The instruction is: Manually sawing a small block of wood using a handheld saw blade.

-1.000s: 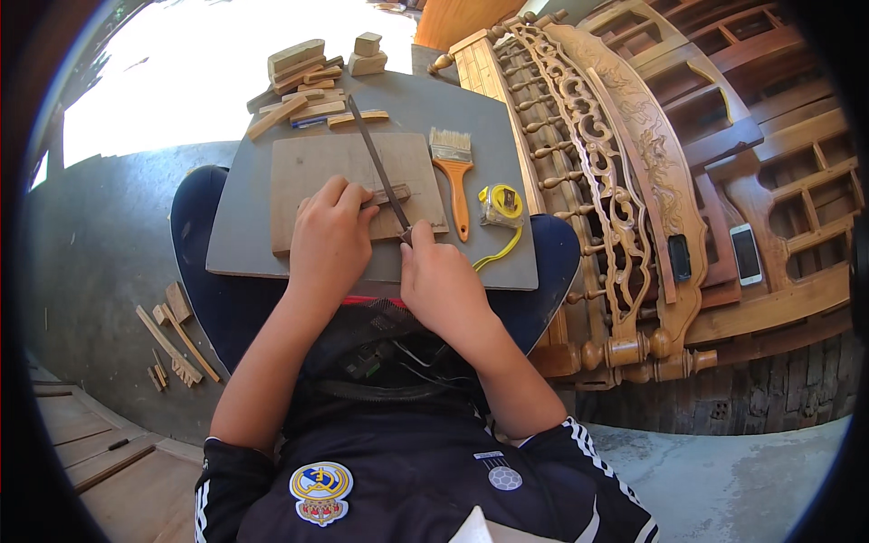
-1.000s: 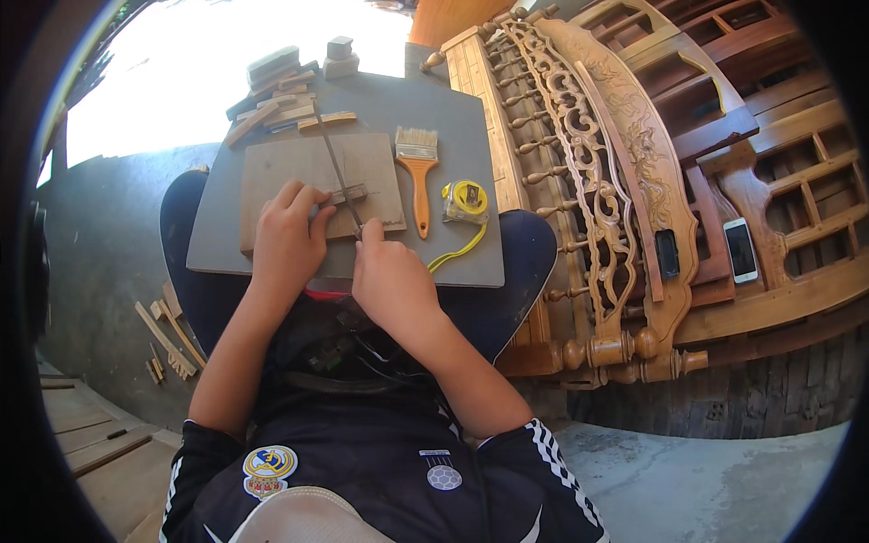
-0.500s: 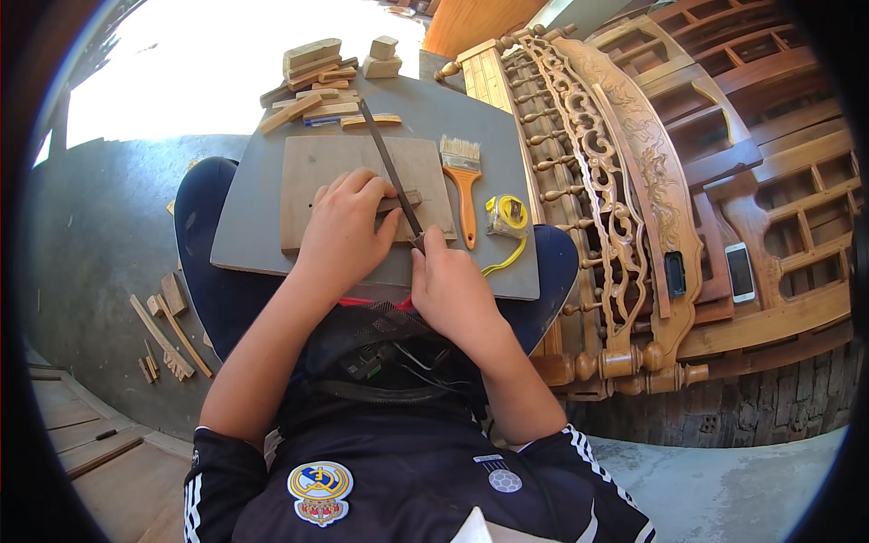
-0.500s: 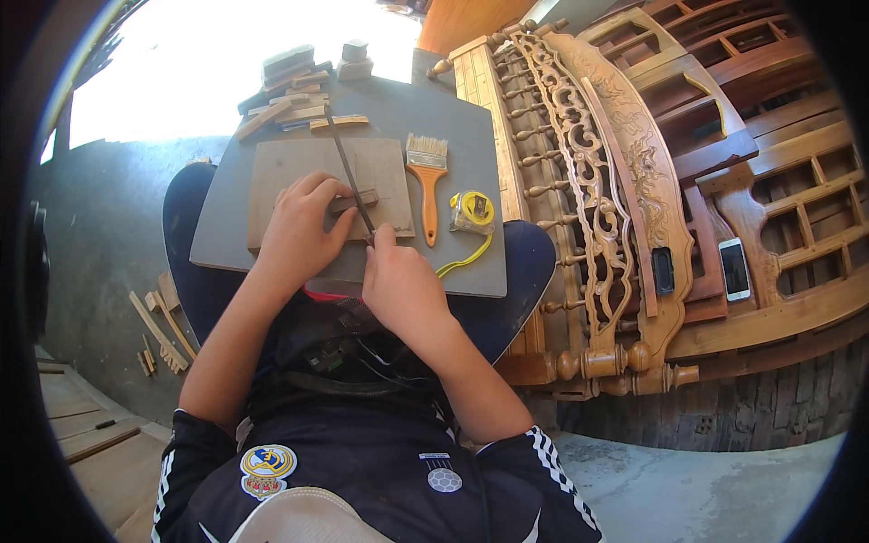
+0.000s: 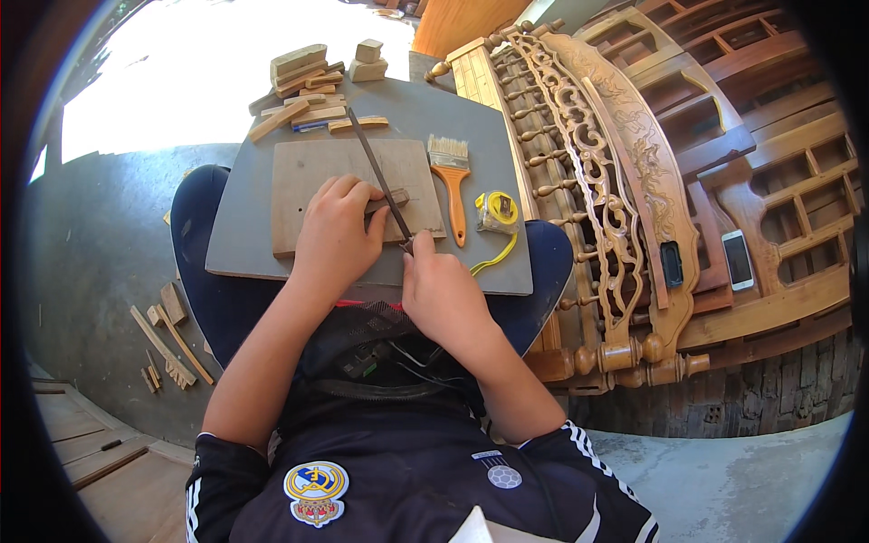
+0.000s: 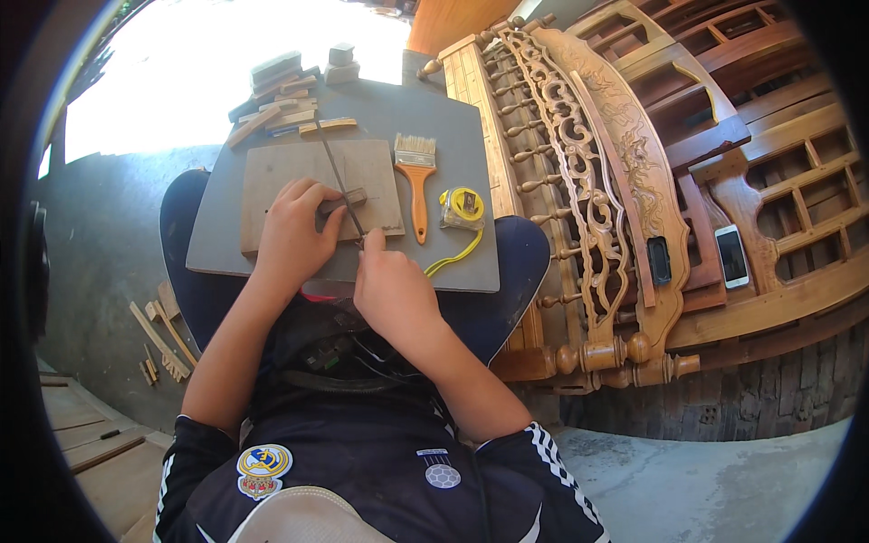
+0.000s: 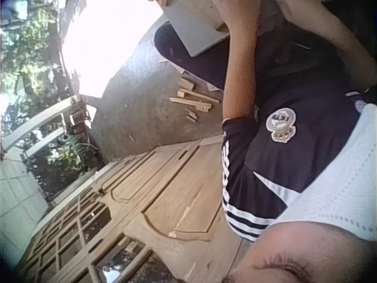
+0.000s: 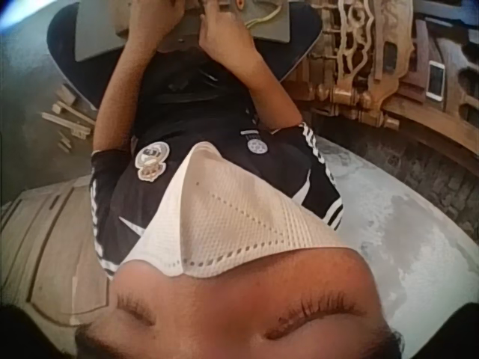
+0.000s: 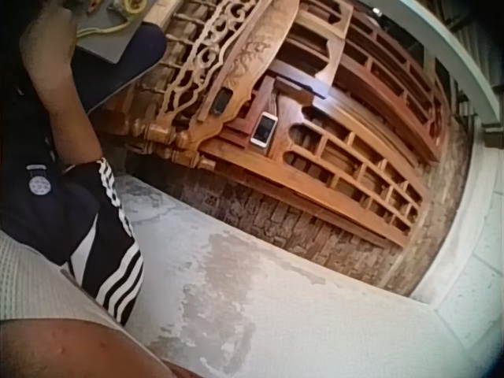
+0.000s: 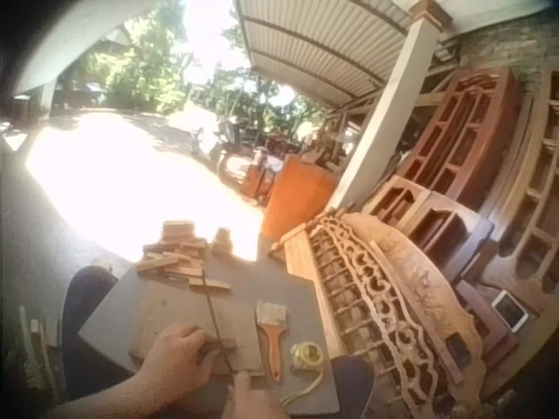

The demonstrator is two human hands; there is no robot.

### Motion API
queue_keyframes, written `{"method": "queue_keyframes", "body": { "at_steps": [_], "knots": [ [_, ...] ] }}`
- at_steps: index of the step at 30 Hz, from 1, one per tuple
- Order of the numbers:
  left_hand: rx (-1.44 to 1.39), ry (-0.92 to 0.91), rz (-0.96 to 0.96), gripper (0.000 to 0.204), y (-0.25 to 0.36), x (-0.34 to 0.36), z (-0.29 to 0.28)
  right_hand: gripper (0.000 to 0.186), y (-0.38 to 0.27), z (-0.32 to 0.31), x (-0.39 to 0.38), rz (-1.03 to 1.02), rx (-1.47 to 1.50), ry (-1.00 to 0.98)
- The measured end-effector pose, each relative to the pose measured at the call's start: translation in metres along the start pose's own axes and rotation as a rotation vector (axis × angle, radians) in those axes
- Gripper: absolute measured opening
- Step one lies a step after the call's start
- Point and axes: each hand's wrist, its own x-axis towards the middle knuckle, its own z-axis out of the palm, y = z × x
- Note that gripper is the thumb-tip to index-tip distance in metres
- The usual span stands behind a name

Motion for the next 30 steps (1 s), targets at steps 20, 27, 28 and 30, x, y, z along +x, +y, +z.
{"method": "queue_keyframes", "body": {
  "at_steps": [20, 27, 28, 30],
  "knots": [
    [-0.063, -0.071, -0.021, 0.015, -0.008, 0.008, -0.007, 0.018, 0.012, -0.019, -0.063, 0.045, 0.021, -0.069],
    [-0.058, -0.057, -0.009, 0.013, -0.008, 0.005, -0.001, 0.018, 0.006, -0.002, 0.01, -0.024, -0.011, 0.008],
    [-0.058, -0.064, -0.004, 0.013, -0.008, 0.005, 0.0, 0.018, 0.006, -0.001, 0.011, -0.043, -0.011, 0.017],
    [-0.052, -0.054, -0.034, 0.014, -0.009, 0.002, 0.0, 0.018, 0.006, -0.005, -0.001, -0.022, 0.011, -0.004]
  ]
}}
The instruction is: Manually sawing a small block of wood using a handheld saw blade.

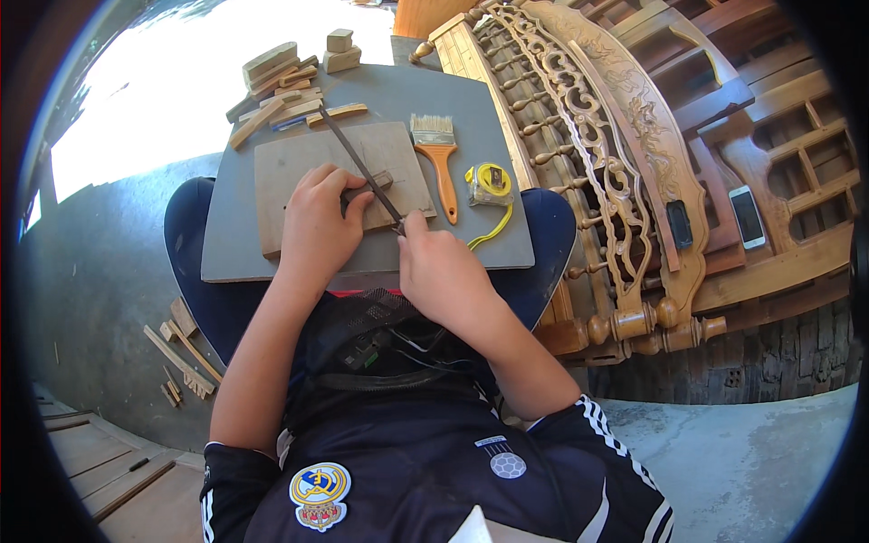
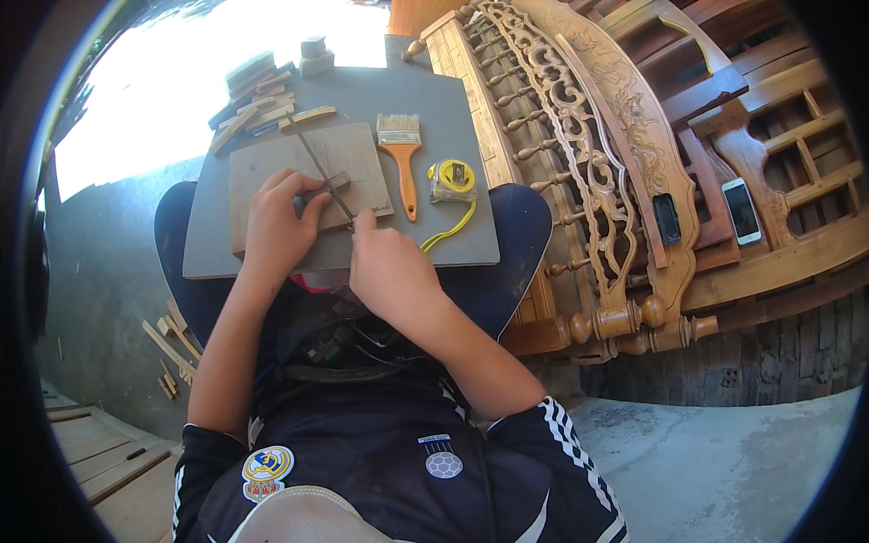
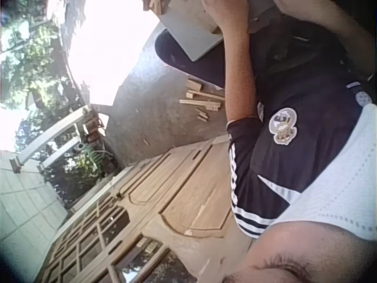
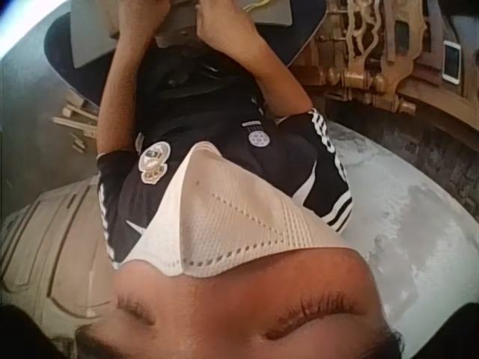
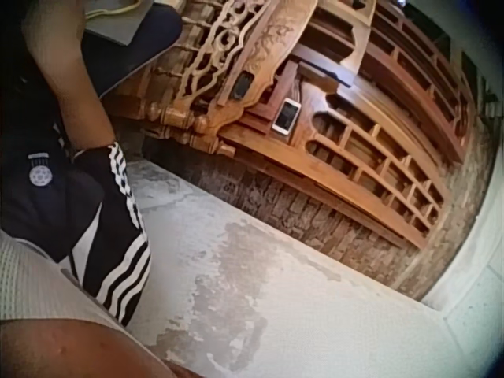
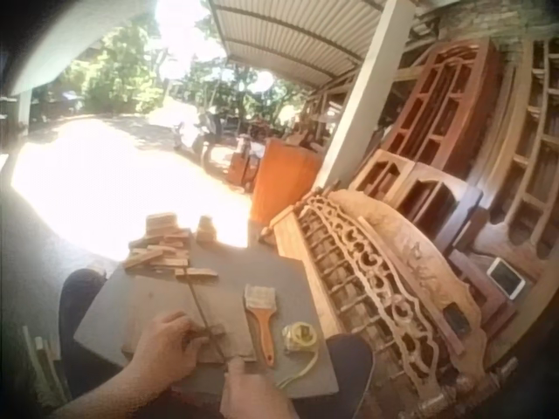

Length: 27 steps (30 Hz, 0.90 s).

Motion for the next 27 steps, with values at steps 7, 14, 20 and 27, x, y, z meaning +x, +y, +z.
{"method": "queue_keyframes", "body": {
  "at_steps": [7, 14, 20, 27],
  "knots": [
    [0.03, 0.024, 0.0, 0.015, 0.004, 0.001, -0.004, 0.017, 0.011, -0.022, -0.091, 0.121, 0.065, -0.066],
    [-0.01, -0.04, 0.037, 0.015, -0.002, 0.006, -0.008, 0.018, 0.003, -0.018, -0.052, 0.092, 0.053, -0.064],
    [-0.015, -0.052, 0.047, 0.014, 0.003, 0.006, -0.005, 0.021, -0.002, -0.003, 0.007, 0.04, -0.027, -0.027],
    [0.044, 0.012, 0.047, 0.013, 0.002, 0.001, -0.002, 0.016, 0.004, -0.015, -0.048, 0.06, 0.043, -0.057]
  ]
}}
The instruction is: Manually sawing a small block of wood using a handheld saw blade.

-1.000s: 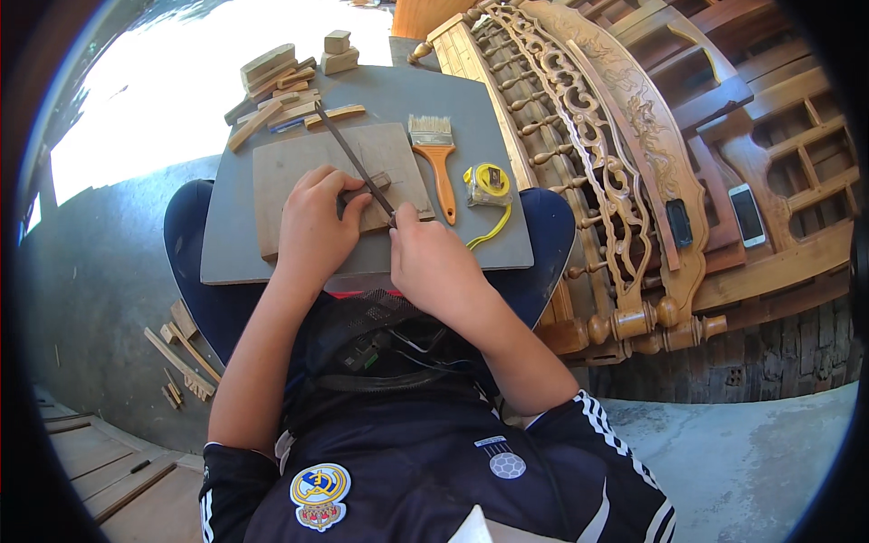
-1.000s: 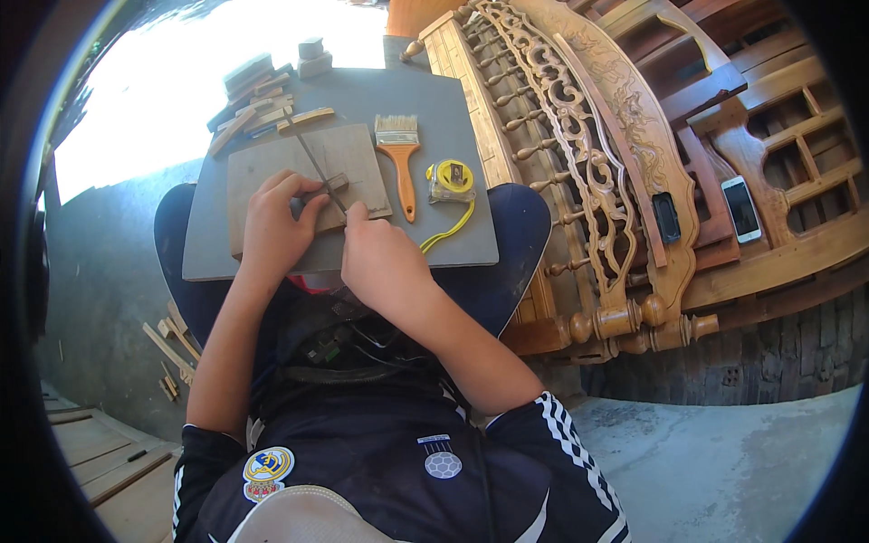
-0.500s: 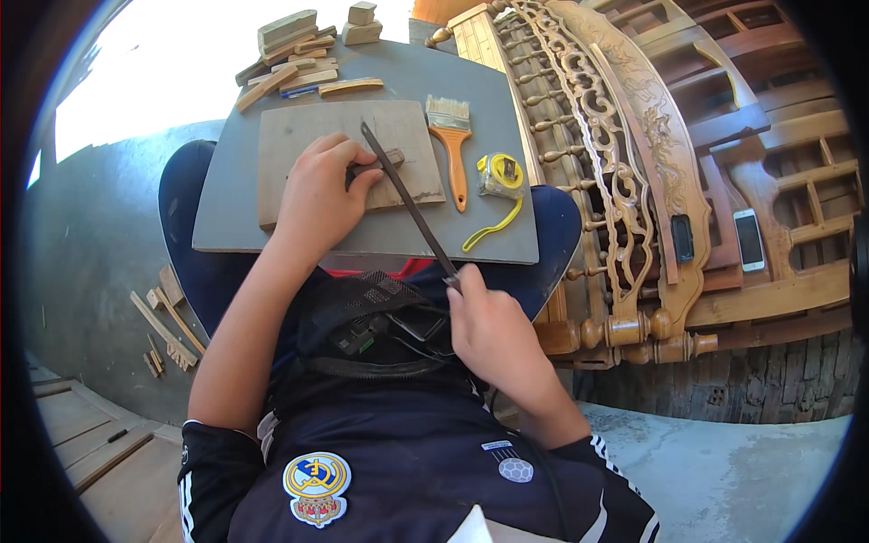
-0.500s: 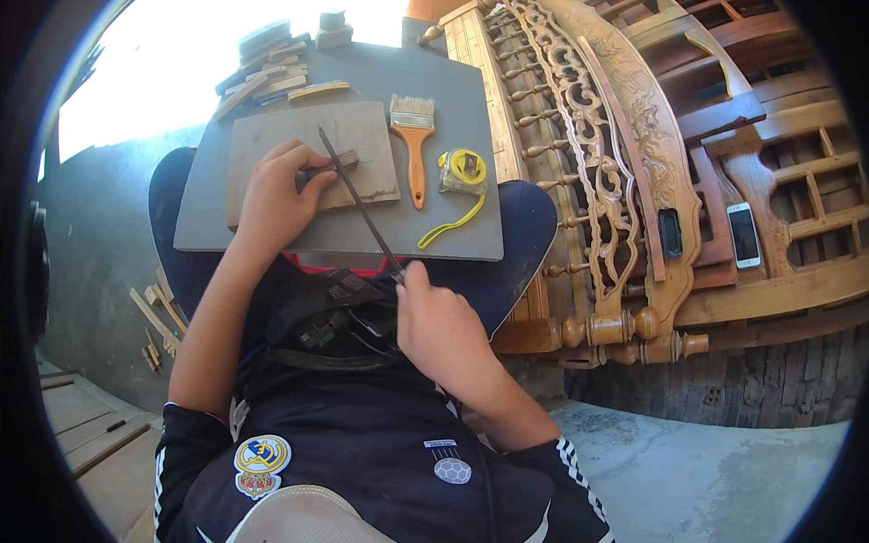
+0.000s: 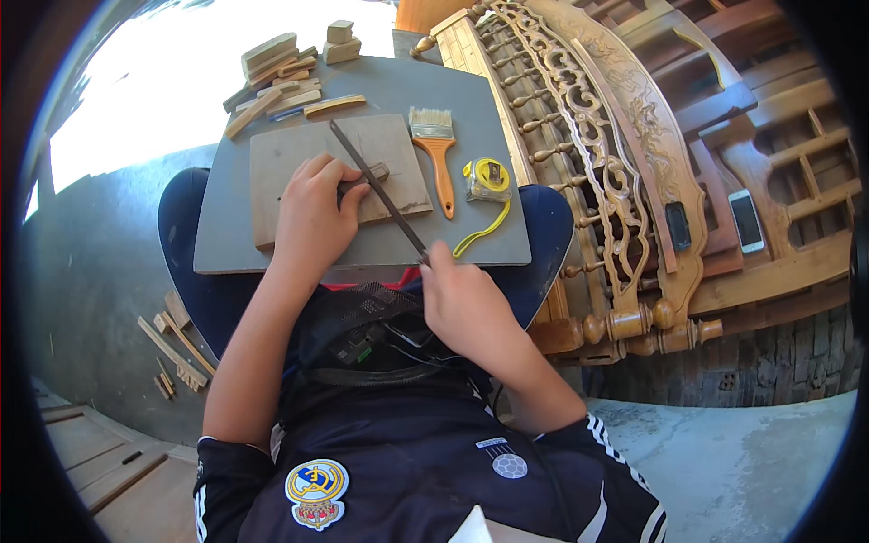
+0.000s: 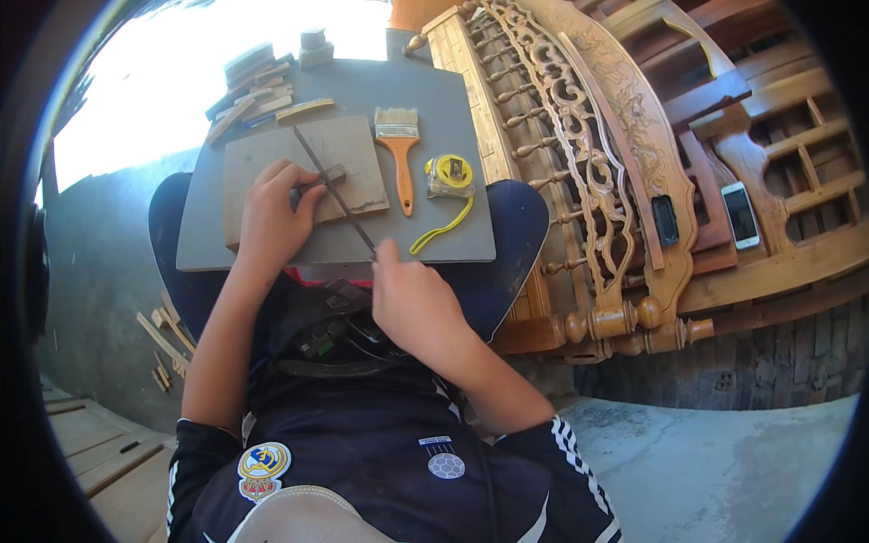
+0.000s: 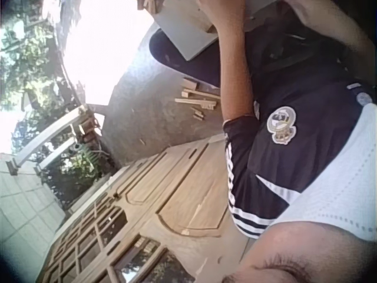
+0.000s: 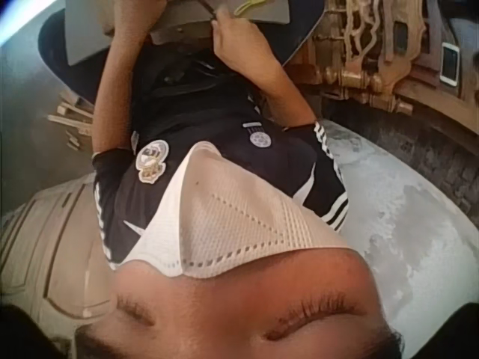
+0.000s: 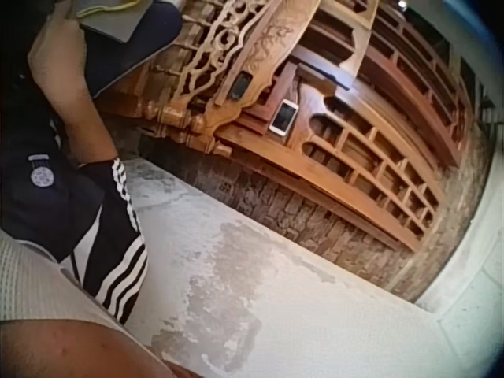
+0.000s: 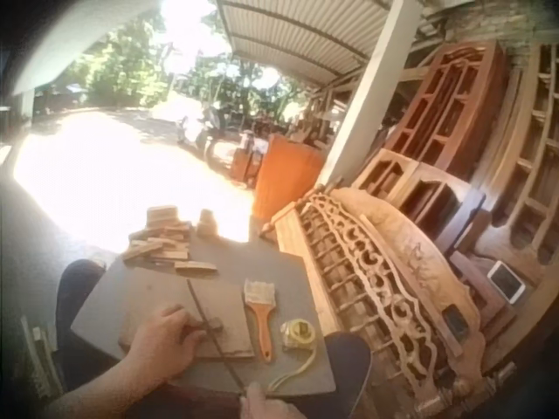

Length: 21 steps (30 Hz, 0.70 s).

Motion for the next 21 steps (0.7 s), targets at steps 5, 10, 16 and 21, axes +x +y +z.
{"method": "queue_keyframes", "body": {
  "at_steps": [5, 10, 16, 21],
  "knots": [
    [-0.025, -0.015, -0.017, 0.014, 0.004, 0.003, -0.003, 0.016, 0.005, -0.01, -0.051, 0.061, 0.044, -0.014],
    [-0.021, -0.043, 0.027, 0.014, -0.001, 0.003, -0.005, 0.017, -0.003, 0.003, 0.001, -0.011, 0.02, 0.036],
    [-0.03, -0.039, 0.039, 0.014, 0.0, 0.002, 0.002, 0.019, -0.006, 0.017, 0.074, -0.101, -0.037, 0.111],
    [0.022, 0.022, -0.001, 0.013, 0.003, -0.003, 0.002, 0.018, -0.003, 0.013, 0.028, -0.041, 0.023, 0.06]
  ]
}}
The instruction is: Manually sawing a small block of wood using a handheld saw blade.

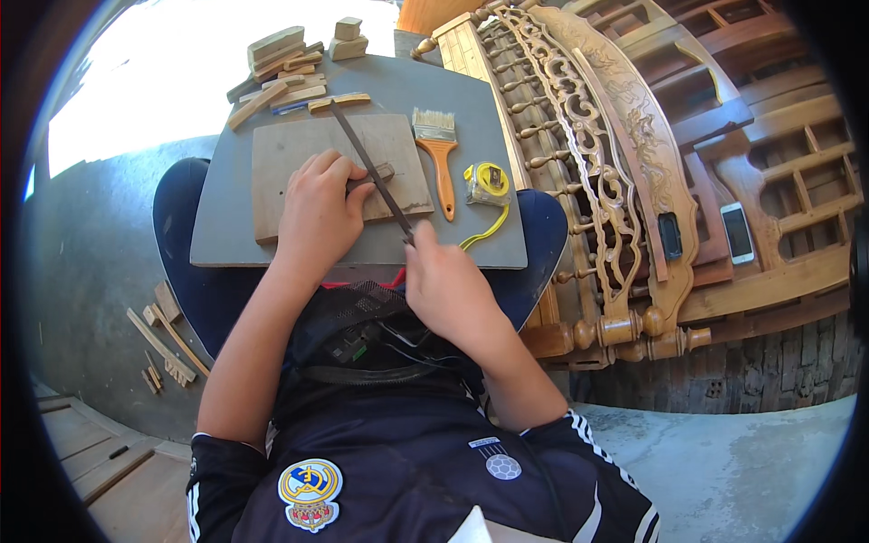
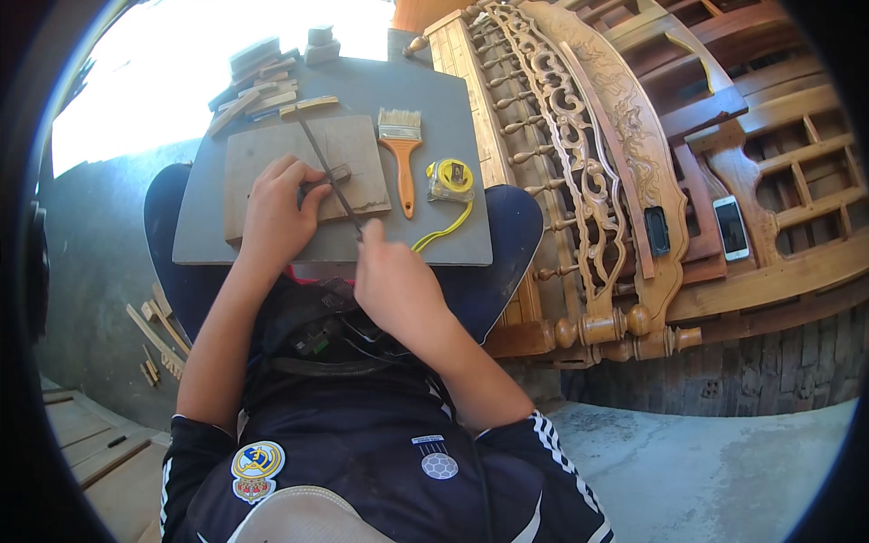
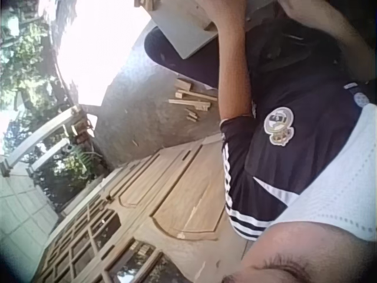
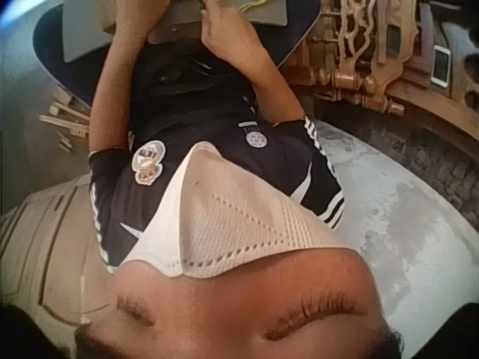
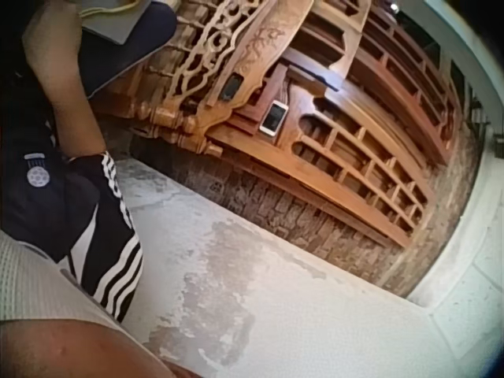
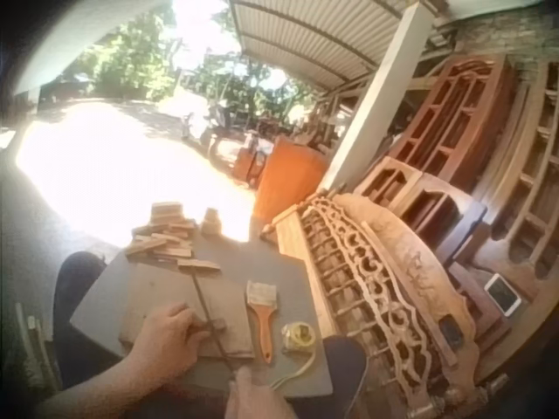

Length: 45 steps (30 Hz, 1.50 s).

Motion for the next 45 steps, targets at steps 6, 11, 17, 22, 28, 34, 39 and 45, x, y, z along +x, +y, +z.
{"method": "queue_keyframes", "body": {
  "at_steps": [6, 11, 17, 22, 28, 34, 39, 45],
  "knots": [
    [-0.073, -0.052, 0.021, 0.014, 0.001, 0.006, -0.004, 0.015, 0.003, -0.025, -0.076, 0.118, 0.045, -0.052],
    [-0.017, -0.047, 0.049, 0.014, -0.004, 0.005, -0.005, 0.018, 0.002, -0.017, -0.027, 0.035, 0.003, -0.06],
    [-0.036, -0.081, 0.017, 0.014, -0.004, 0.006, 0.002, 0.019, 0.008, 0.004, 0.038, -0.044, -0.018, 0.046],
    [-0.009, -0.032, -0.036, 0.014, -0.004, 0.002, 0.001, 0.018, 0.004, -0.008, -0.007, 0.01, 0.013, -0.048],
    [0.003, -0.047, 0.011, 0.013, -0.002, 0.006, -0.005, 0.016, 0.013, -0.025, -0.079, 0.094, 0.088, -0.069],
    [-0.053, -0.081, 0.042, 0.013, -0.005, 0.007, -0.002, 0.017, 0.005, -0.003, -0.006, 0.047, -0.032, -0.027],
    [-0.012, -0.04, 0.039, 0.013, -0.001, 0.005, 0.002, 0.022, -0.012, -0.001, 0.041, 0.04, -0.09, -0.02],
    [0.025, -0.025, 0.038, 0.011, 0.013, -0.006, 0.007, 0.019, -0.006, -0.007, 0.026, 0.034, -0.046, -0.087]
  ]
}}
